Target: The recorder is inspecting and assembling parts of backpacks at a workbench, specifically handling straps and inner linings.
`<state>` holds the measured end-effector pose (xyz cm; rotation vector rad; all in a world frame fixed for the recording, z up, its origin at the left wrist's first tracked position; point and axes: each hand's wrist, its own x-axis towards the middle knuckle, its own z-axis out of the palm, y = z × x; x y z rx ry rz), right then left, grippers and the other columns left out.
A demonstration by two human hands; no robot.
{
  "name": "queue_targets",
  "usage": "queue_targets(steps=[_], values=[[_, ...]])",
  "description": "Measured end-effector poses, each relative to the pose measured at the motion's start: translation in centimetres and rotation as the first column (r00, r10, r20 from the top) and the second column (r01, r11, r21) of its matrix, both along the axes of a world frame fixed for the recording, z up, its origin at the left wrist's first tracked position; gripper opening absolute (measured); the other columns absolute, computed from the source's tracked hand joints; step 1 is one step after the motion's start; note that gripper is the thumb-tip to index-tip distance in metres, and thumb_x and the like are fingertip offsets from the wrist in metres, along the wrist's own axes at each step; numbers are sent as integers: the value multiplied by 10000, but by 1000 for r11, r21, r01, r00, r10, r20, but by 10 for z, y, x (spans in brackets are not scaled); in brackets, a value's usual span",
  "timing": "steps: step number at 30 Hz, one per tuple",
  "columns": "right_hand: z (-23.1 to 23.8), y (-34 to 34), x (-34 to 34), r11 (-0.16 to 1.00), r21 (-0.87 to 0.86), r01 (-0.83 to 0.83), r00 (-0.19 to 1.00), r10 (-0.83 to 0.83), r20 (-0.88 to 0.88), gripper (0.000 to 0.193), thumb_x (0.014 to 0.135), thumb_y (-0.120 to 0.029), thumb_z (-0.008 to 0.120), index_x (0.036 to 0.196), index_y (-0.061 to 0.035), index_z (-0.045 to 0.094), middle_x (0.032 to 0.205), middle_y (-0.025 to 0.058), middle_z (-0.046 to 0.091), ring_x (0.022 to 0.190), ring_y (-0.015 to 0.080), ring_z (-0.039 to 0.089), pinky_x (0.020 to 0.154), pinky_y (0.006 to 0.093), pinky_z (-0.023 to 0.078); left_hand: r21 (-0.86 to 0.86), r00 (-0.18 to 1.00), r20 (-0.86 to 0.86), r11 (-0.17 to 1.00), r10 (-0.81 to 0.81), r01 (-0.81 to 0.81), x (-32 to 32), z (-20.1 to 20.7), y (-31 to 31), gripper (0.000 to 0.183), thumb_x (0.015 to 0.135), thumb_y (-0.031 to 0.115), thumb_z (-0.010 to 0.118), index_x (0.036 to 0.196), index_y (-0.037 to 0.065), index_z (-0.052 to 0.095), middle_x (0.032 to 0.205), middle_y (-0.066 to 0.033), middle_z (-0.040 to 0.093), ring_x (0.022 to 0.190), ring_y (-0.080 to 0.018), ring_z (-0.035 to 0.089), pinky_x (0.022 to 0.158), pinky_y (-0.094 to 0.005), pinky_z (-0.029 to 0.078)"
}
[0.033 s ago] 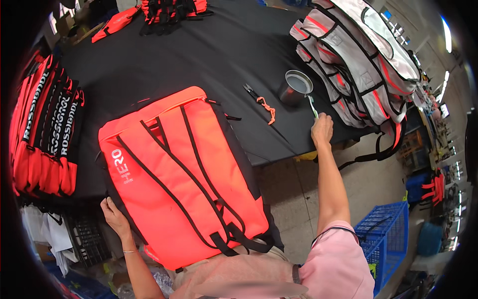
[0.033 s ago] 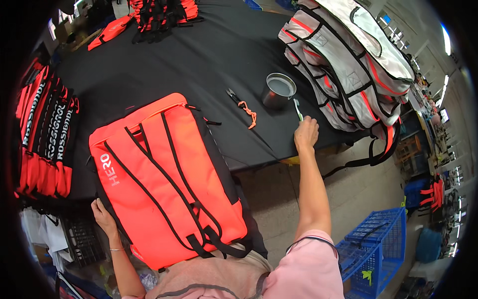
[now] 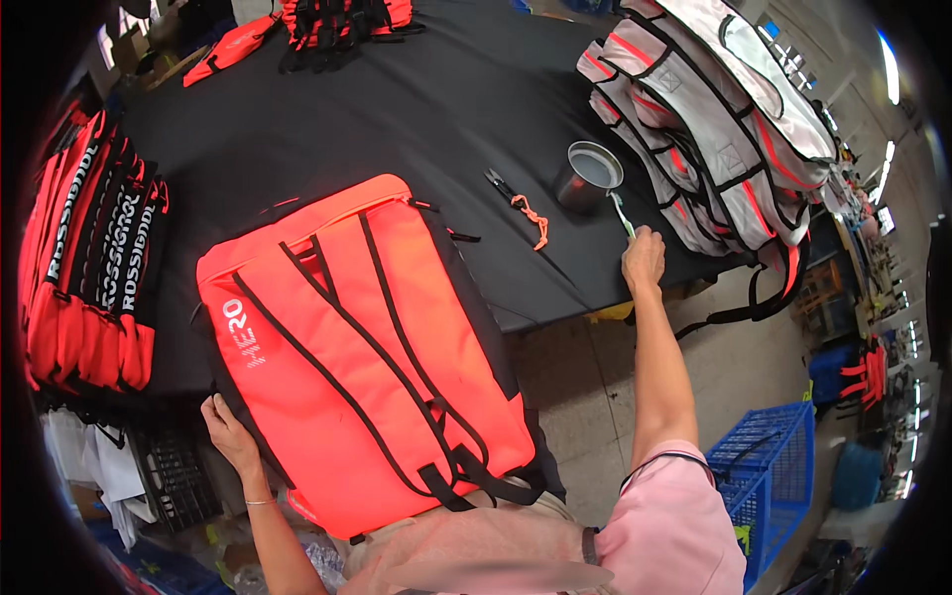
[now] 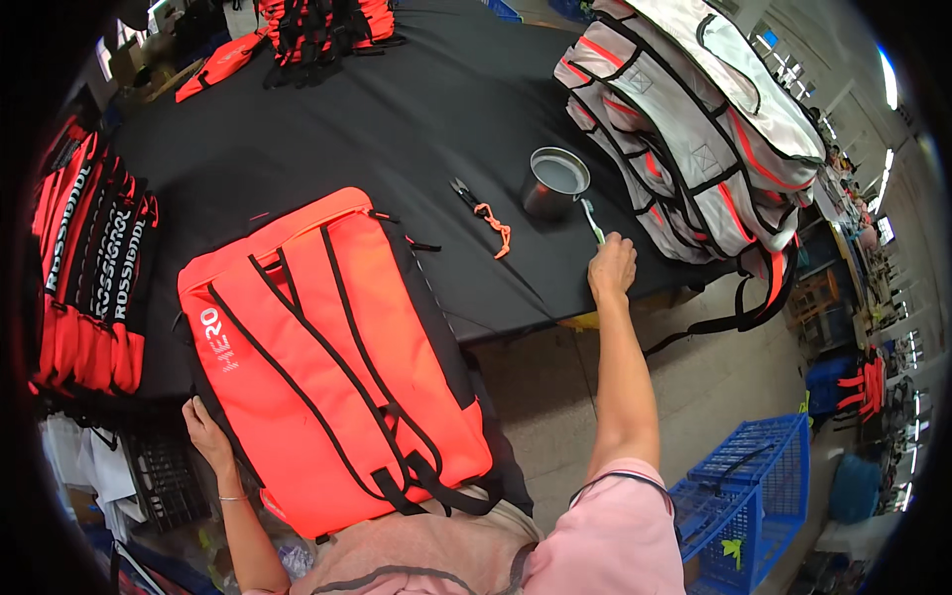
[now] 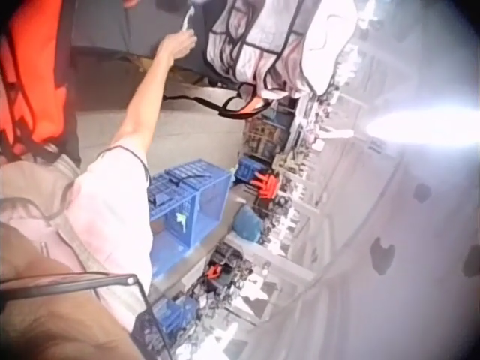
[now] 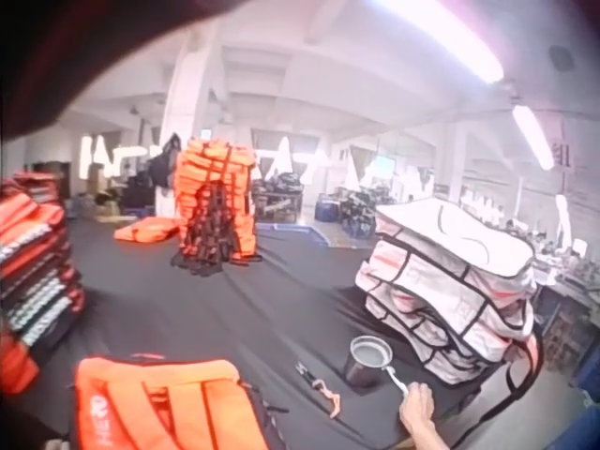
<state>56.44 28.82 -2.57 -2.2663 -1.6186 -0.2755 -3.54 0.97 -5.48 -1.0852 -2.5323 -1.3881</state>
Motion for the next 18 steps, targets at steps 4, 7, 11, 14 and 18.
queue_targets(steps=[4, 7, 11, 14, 18], values=[[30, 6, 4, 993, 116, 18, 982, 5, -188, 198, 963, -222, 500, 1054, -69, 587, 1053, 198, 565, 962, 427, 580, 785, 522, 470, -33, 1000, -13, 999, 1, -1, -8, -1, -6, 374, 1019, 303, 450, 1088, -52, 546, 952, -163, 610, 883, -252, 578, 820, -348, 450], [68, 10, 16, 934, 273, -230, 956, 269, -114, 205, 939, -170, 533, 1065, -43, 632, 1004, 203, 629, 940, 412, 599, 787, 480, 476, -30, 1000, 10, 999, -16, 17, -14, -7, -7, 367, 1017, 296, 459, 1099, -51, 545, 951, -160, 609, 903, -249, 576, 834, -345, 446], [130, 5, -21, 953, 142, -269, 943, 291, -162, 167, 894, -160, 581, 994, -62, 671, 905, 207, 678, 881, 402, 645, 759, 472, 504, 145, 971, 210, 986, -118, 88, -29, -21, -20, 392, 1029, 330, 383, 1162, 3, 554, 1097, -95, 592, 950, -192, 538, 864, -314, 419], [144, 11, -34, 949, -42, -312, 948, 314, 46, 143, 857, -171, 602, 905, -72, 693, 863, 198, 680, 852, 398, 657, 741, 482, 516, 231, 915, 390, 973, -107, 16, -7, -15, -40, 436, 1022, 378, 344, 1242, 59, 543, 1204, -47, 547, 992, -156, 495, 889, -312, 392], [137, 28, -35, 928, -166, -334, 930, 353, 101, 153, 855, -165, 586, 918, -92, 704, 870, 201, 682, 854, 400, 661, 741, 489, 520, 159, 809, 584, 987, -64, -37, 19, -20, -103, 541, 981, 426, 395, 1424, 114, 401, 1406, -67, 434, 1186, -203, 447, 982, -332, 348]])
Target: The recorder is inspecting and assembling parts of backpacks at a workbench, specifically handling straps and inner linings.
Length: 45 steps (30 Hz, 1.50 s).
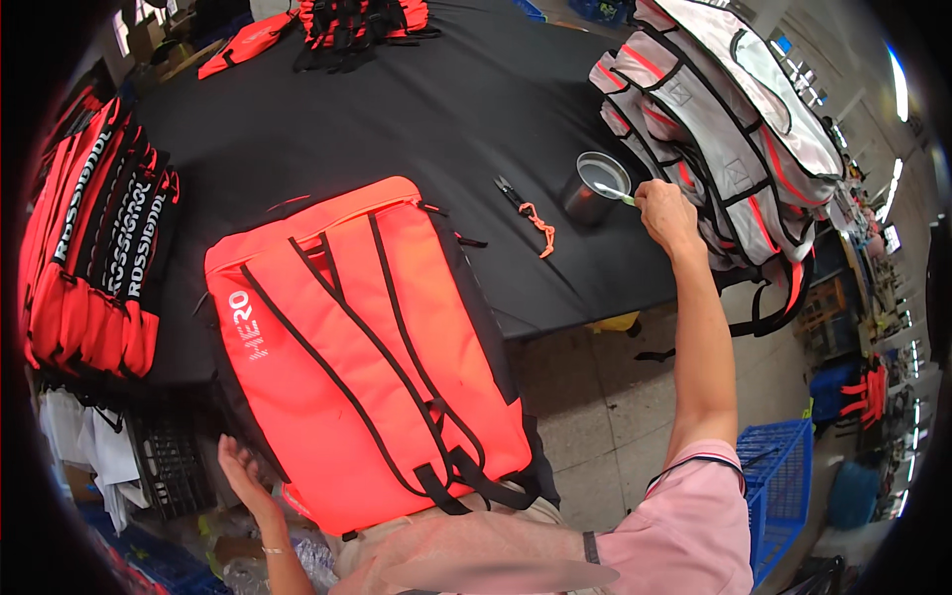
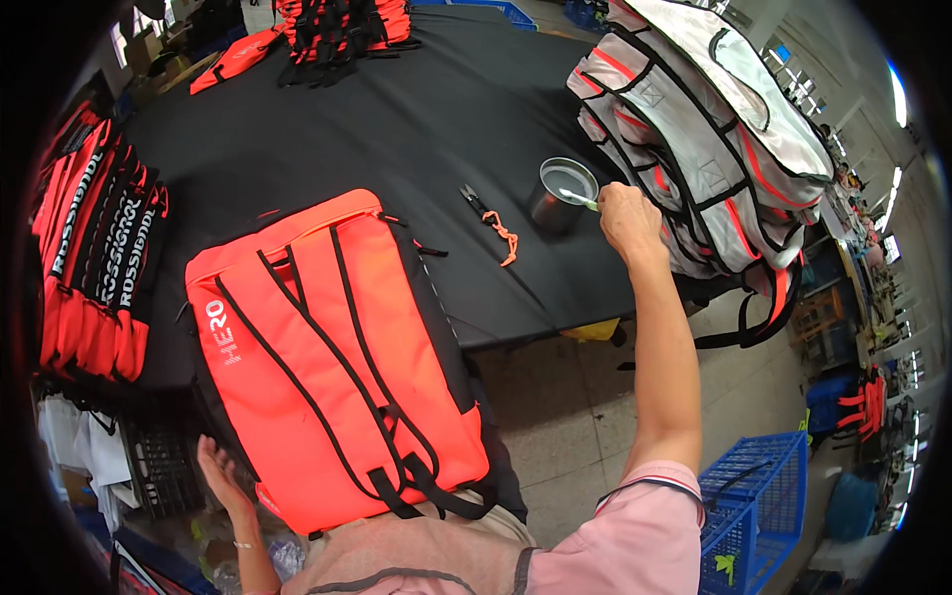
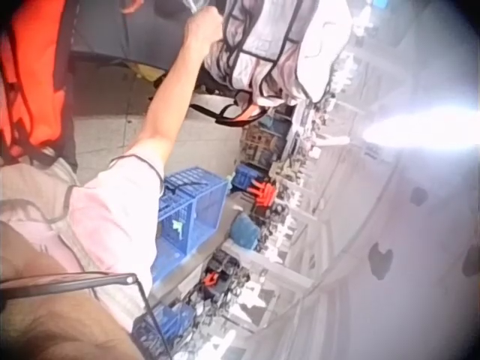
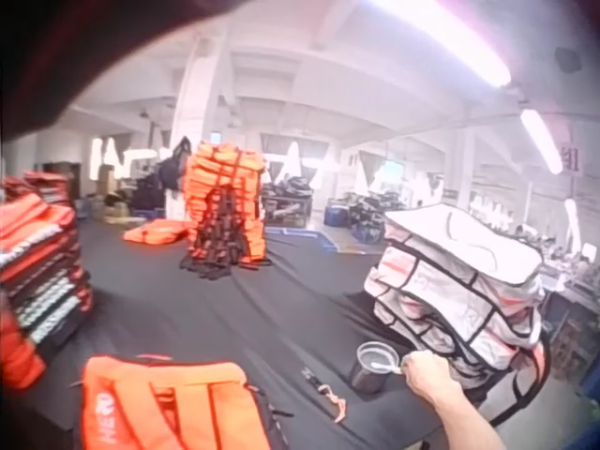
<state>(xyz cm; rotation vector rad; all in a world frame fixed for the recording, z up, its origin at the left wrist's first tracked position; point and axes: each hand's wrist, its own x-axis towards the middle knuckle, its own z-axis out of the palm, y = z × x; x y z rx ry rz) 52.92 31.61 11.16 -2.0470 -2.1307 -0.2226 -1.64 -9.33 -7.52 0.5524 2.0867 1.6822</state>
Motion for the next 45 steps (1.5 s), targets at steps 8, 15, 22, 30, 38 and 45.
queue_targets(steps=[8, 15, 22, 30, 38, 45], values=[[3, -5, 3, 998, 53, 26, 999, -25, -25, 219, 901, -196, 513, 944, -102, 706, 910, 214, 678, 895, 406, 655, 770, 503, 520, 4, 952, 110, 958, -286, 288, 106, 17, -39, 1079, 689, 122, 779, 1518, 31, 94, 1528, -175, 210, 1399, -266, 260, 1152, -374, 220], [-7, -2, -2, 1000, 3, -4, 1000, 4, 2, 177, 885, -184, 584, 950, -58, 690, 880, 223, 671, 886, 417, 642, 744, 483, 506, -121, 949, -32, 943, -315, 309, 99, 24, -33, 1004, 704, 135, 806, 1482, -9, 189, 1415, -163, 391, 1259, -234, 445, 1068, -362, 370], [5, -18, 2, 987, 159, -4, 998, 14, -60, 175, 907, -188, 567, 937, -54, 676, 881, 197, 667, 871, 408, 636, 733, 482, 499, -201, 934, -93, 925, -346, 323, 38, 75, -27, 793, 737, 145, 763, 1373, -97, 356, 1213, -170, 569, 1123, -230, 550, 995, -351, 433], [-48, -22, 14, 960, 272, -61, 986, 100, -134, 148, 925, -148, 561, 968, -43, 655, 908, 189, 657, 857, 400, 625, 734, 461, 496, -278, 840, 3, 807, -542, 522, -114, 135, 33, 798, 698, 7, 725, 1414, -8, 373, 1307, -114, 544, 1189, -202, 529, 1046, -326, 391], [-75, -38, 15, 913, 408, 0, 955, 120, -270, 159, 940, -134, 561, 1023, -18, 632, 913, 185, 642, 853, 389, 616, 724, 446, 488, -216, 414, -810, 868, -415, 447, -11, 203, 173, 401, 828, 0, 635, 1226, 15, 591, 1251, -157, 593, 1199, -312, 539, 1018, -373, 429], [-92, -39, 14, 937, 348, 40, 936, 87, -342, 169, 952, -144, 556, 1020, -11, 635, 892, 192, 642, 810, 362, 630, 713, 419, 492, -382, 39, -859, 689, -511, 616, 70, 139, 281, 565, 816, 248, 727, 1312, 72, 522, 1369, -150, 496, 1271, -338, 460, 1061, -430, 383]])
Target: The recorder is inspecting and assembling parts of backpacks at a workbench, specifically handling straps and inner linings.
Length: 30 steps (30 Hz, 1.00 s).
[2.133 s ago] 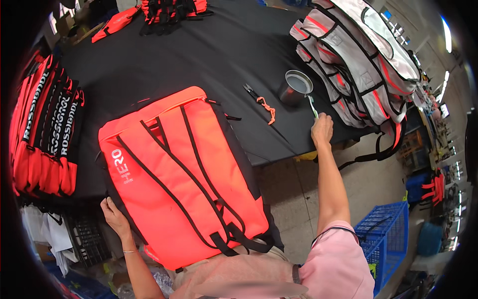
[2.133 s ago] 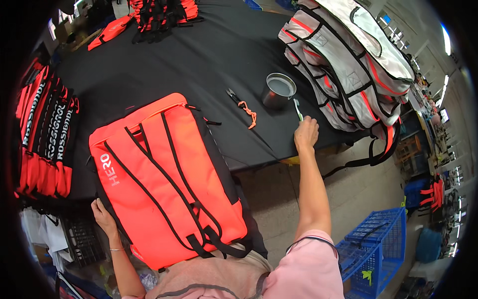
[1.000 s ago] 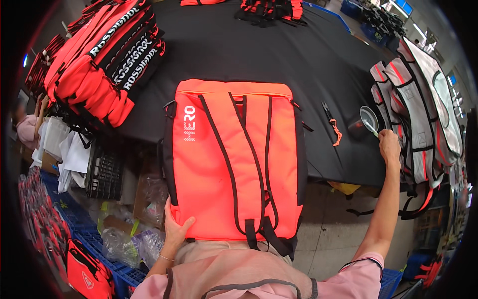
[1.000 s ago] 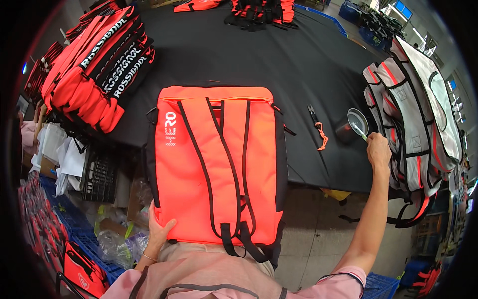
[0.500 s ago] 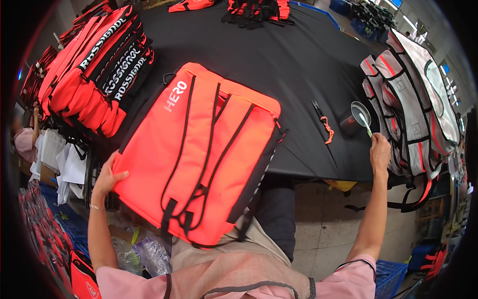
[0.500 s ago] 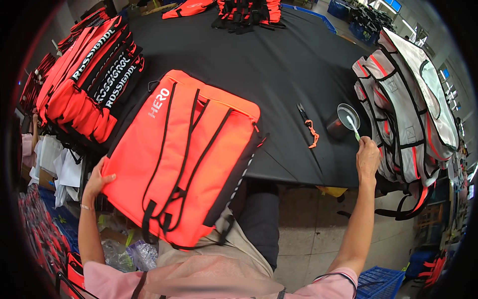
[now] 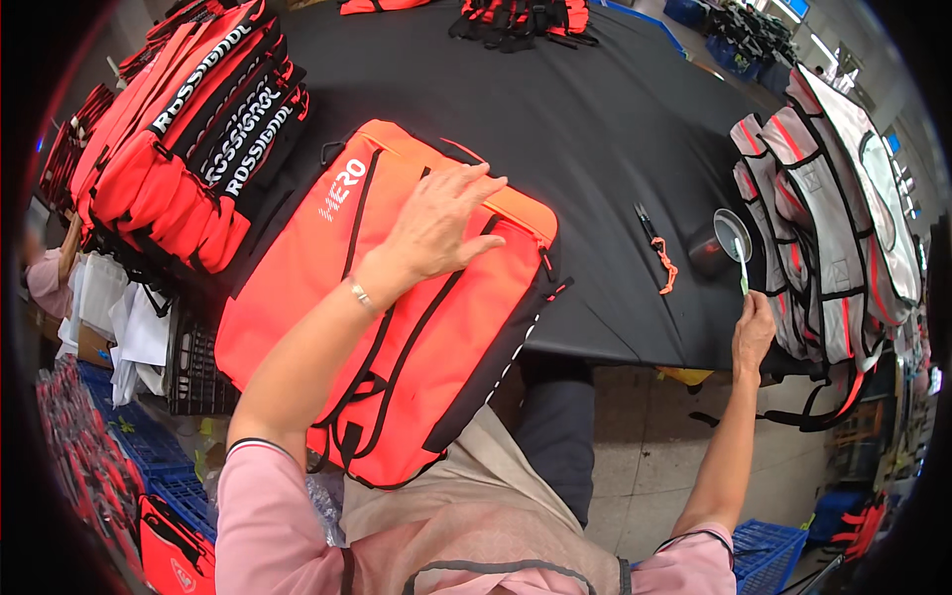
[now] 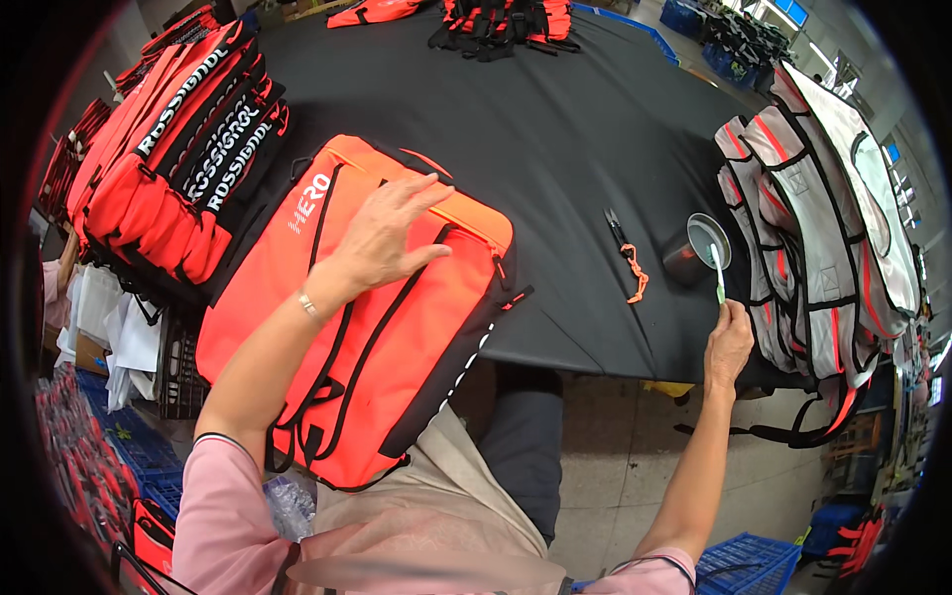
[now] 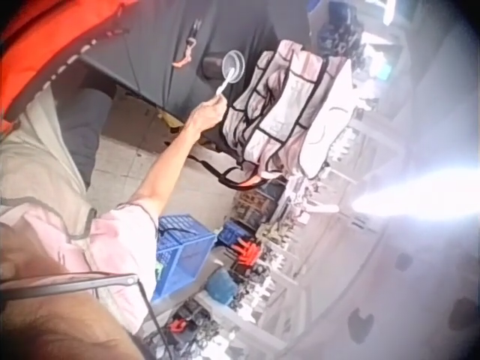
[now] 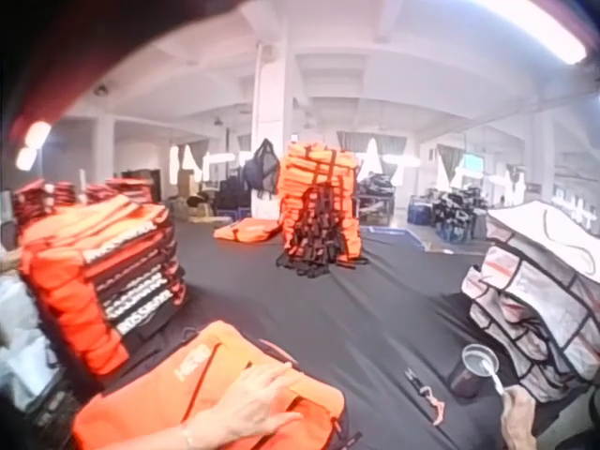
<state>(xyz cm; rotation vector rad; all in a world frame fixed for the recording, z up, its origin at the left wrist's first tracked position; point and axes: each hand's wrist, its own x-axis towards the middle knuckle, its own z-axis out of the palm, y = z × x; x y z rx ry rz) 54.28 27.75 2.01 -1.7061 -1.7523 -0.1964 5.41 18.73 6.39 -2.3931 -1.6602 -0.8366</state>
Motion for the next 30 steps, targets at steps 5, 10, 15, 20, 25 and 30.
queue_targets(steps=[5, 10, 15, 20, 25, 30], values=[[27, -27, -38, 994, -93, -56, 972, 33, -233, 216, 967, -175, 563, 1059, 7, 633, 825, 109, 647, 735, 188, 620, 688, 326, 487, -126, 981, -125, 979, 146, -162, 14, -72, -15, 654, 874, 275, 653, 1434, 71, 384, 1478, -160, 372, 1375, -350, 333, 1107, -484, 315], [44, -59, -129, 897, -135, -422, 825, 318, -467, 184, 951, -111, 589, 1096, -21, 659, 808, 42, 637, 741, 88, 580, 683, 243, 474, -74, 992, 48, 991, 120, -116, 12, -80, -34, 457, 878, 96, 598, 1327, 41, 530, 1394, -152, 490, 1352, -354, 377, 1097, -399, 358], [42, -75, -203, 733, -154, -662, 747, 632, -206, 184, 871, -73, 658, 1054, -87, 676, 867, 99, 663, 727, 276, 651, 633, 349, 518, -89, 990, 48, 988, 130, -126, 10, -86, -42, 412, 851, 61, 602, 1261, 28, 583, 1333, -117, 554, 1302, -346, 440, 1064, -404, 396], [37, -63, -243, 699, -300, -649, 662, 714, 228, 182, 880, -160, 624, 1056, -119, 639, 782, 58, 610, 667, 237, 651, 533, 355, 507, -77, 988, 55, 987, 147, -143, 14, -85, -49, 413, 805, 38, 615, 1218, 24, 614, 1280, -91, 600, 1220, -308, 514, 1004, -393, 443], [32, -42, -261, 696, -376, -612, 473, 703, 531, 265, 817, -95, 594, 1080, -67, 590, 779, 79, 605, 684, 217, 668, 517, 352, 518, -47, 984, 94, 988, 151, -147, 17, -82, -49, 400, 777, 35, 619, 1176, 21, 638, 1244, -77, 623, 1140, -267, 559, 924, -369, 473], [55, -43, -245, 628, -544, -556, 366, 773, 518, 255, 813, -88, 588, 1066, -57, 573, 793, 90, 614, 658, 241, 668, 514, 362, 516, -37, 985, 91, 989, 149, -146, 15, -83, -51, 389, 778, 39, 620, 1166, 15, 641, 1239, -76, 626, 1136, -268, 561, 909, -373, 479]])
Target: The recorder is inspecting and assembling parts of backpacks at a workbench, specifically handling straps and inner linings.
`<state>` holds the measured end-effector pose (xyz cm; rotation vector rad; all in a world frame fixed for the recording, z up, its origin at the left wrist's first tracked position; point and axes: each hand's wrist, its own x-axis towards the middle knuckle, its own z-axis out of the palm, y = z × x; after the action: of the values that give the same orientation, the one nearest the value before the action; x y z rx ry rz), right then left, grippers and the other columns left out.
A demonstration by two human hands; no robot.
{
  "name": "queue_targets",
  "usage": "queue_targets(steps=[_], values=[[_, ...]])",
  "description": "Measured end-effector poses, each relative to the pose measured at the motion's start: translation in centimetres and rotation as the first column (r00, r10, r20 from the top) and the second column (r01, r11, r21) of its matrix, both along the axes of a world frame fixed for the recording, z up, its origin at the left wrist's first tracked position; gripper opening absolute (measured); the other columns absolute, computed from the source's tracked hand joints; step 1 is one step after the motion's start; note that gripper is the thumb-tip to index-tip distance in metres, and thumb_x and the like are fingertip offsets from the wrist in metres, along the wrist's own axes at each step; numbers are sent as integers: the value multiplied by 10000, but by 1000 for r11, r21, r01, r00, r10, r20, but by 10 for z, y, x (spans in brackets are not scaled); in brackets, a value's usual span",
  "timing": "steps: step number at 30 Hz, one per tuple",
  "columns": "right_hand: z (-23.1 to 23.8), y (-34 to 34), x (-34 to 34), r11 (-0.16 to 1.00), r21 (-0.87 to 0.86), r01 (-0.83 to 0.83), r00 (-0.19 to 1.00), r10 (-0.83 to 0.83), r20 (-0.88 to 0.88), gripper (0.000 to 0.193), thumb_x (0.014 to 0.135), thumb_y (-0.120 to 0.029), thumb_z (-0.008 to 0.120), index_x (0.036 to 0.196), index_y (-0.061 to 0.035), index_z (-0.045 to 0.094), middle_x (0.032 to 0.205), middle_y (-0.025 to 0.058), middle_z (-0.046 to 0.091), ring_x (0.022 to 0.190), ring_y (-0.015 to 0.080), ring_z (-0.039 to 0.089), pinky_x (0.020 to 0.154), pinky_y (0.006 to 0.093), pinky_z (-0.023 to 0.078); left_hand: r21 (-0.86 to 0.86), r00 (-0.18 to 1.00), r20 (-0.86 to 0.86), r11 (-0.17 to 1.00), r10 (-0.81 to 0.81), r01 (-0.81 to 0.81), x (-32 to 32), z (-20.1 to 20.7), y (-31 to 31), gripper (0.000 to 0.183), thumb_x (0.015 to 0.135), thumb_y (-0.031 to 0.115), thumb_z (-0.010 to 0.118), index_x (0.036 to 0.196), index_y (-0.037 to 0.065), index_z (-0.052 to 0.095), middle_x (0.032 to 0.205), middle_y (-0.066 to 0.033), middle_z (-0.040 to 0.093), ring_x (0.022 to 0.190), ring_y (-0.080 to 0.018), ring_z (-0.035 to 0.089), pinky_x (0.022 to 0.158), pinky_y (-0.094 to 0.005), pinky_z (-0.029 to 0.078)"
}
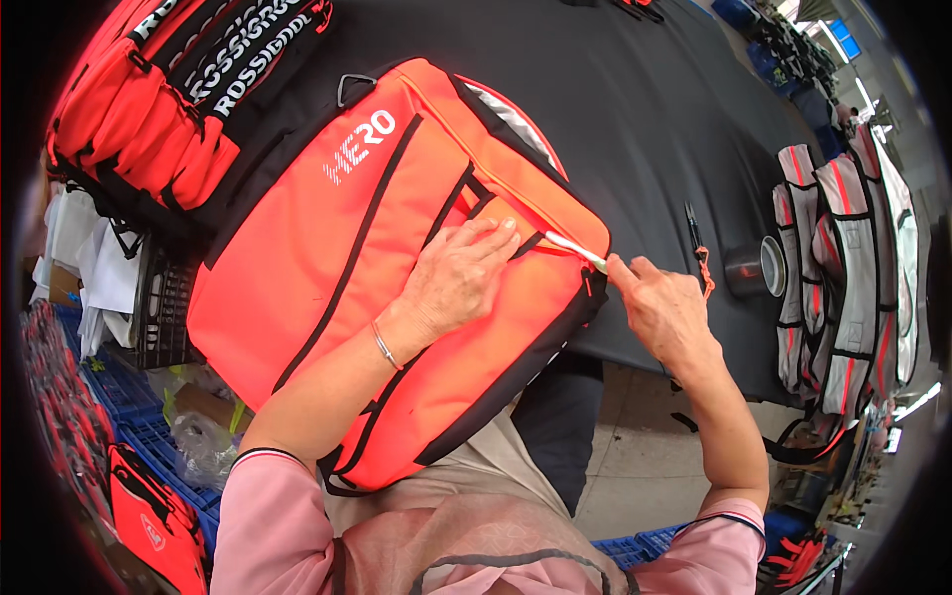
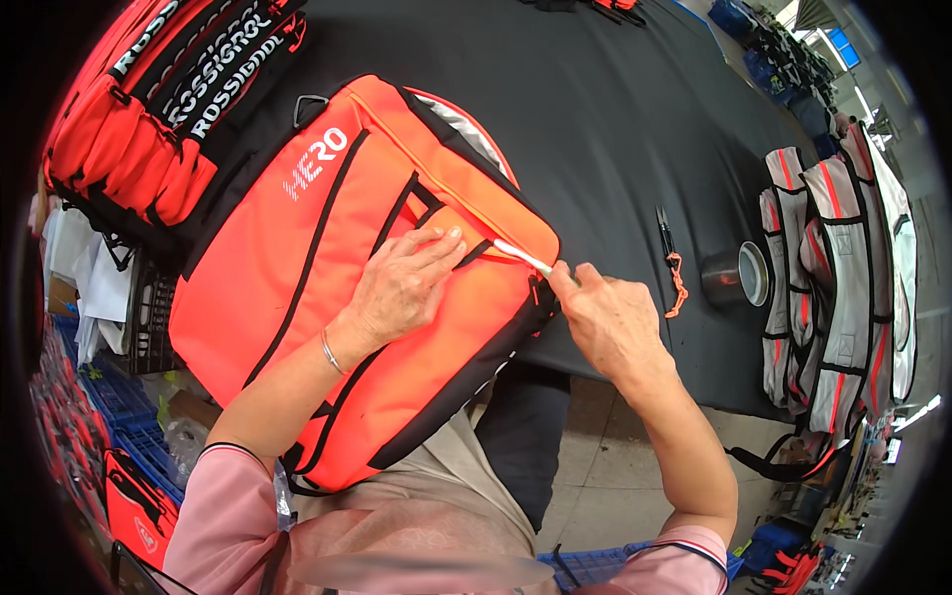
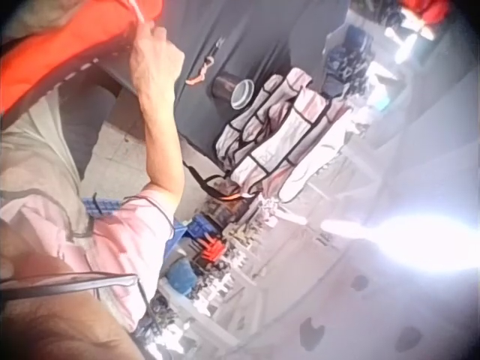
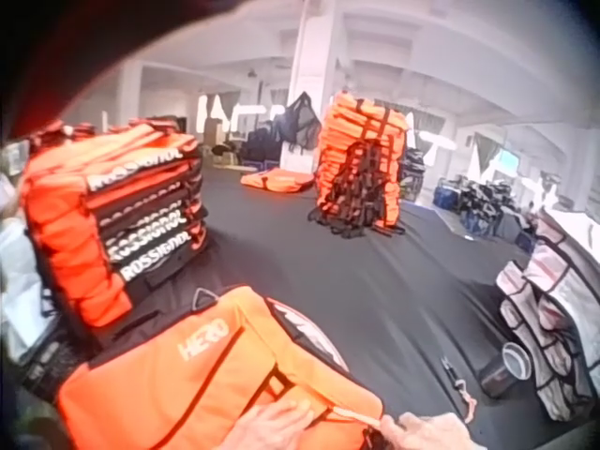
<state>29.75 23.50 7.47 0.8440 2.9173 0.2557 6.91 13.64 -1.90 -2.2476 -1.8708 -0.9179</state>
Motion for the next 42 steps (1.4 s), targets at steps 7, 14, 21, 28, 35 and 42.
queue_targets(steps=[7, 14, 21, 28, 35, 42], values=[[-7, 8, -10, 999, -14, -38, 999, 38, -39, 198, 816, -69, 575, 1014, -56, 559, 795, 101, 612, 631, 277, 656, 511, 381, 508, 3, 1000, 2, 1000, -14, 14, 1, 1, -1, 404, 775, 47, 629, 1178, 33, 637, 1236, -75, 628, 1131, -264, 564, 893, -364, 483], [-8, 7, -46, 1000, 11, -15, 986, 17, -169, 124, 825, -75, 553, 944, -42, 565, 806, 103, 625, 652, 289, 669, 524, 383, 527, -15, 1000, -18, 1000, 25, -26, 2, 0, -4, 401, 775, 54, 631, 1176, 42, 640, 1237, -69, 630, 1086, -251, 596, 836, -351, 508], [-22, 25, -68, 995, -42, -88, 991, 83, -108, 101, 830, -89, 560, 915, -35, 563, 798, 150, 652, 644, 302, 677, 532, 384, 534, 46, 1000, -11, 999, 22, -22, 2, -2, -2, 373, 770, 63, 639, 1142, 46, 661, 1200, -74, 651, 1046, -236, 621, 777, -330, 514], [-20, 33, -70, 993, -49, -104, 994, 102, -47, 112, 837, -80, 540, 948, -63, 551, 790, 141, 630, 631, 334, 651, 513, 412, 511, 60, 1000, -6, 998, 19, -19, 5, 3, 0, 348, 772, 68, 648, 1118, 50, 673, 1194, -73, 654, 1038, -247, 620, 788, -332, 518], [-37, 21, -52, 992, -25, -120, 976, 114, -183, 198, 821, -72, 551, 1016, -41, 568, 740, 131, 622, 586, 291, 652, 487, 390, 509, 272, 996, 70, 962, -59, 38, -6, 35, 10, 360, 767, 138, 733, 1118, 91, 670, 1220, -46, 639, 1122, -277, 572, 965, -432, 436], [-49, 14, -31, 992, -8, -127, 972, 123, -201, 276, 829, -84, 559, 1092, 1, 567, 784, 138, 631, 605, 254, 668, 494, 365, 519, -162, 941, -328, 976, 87, -147, -95, 42, 20, 531, 803, 252, 693, 1308, 164, 556, 1452, -50, 439, 1361, -291, 362, 1067, -521, 332]])
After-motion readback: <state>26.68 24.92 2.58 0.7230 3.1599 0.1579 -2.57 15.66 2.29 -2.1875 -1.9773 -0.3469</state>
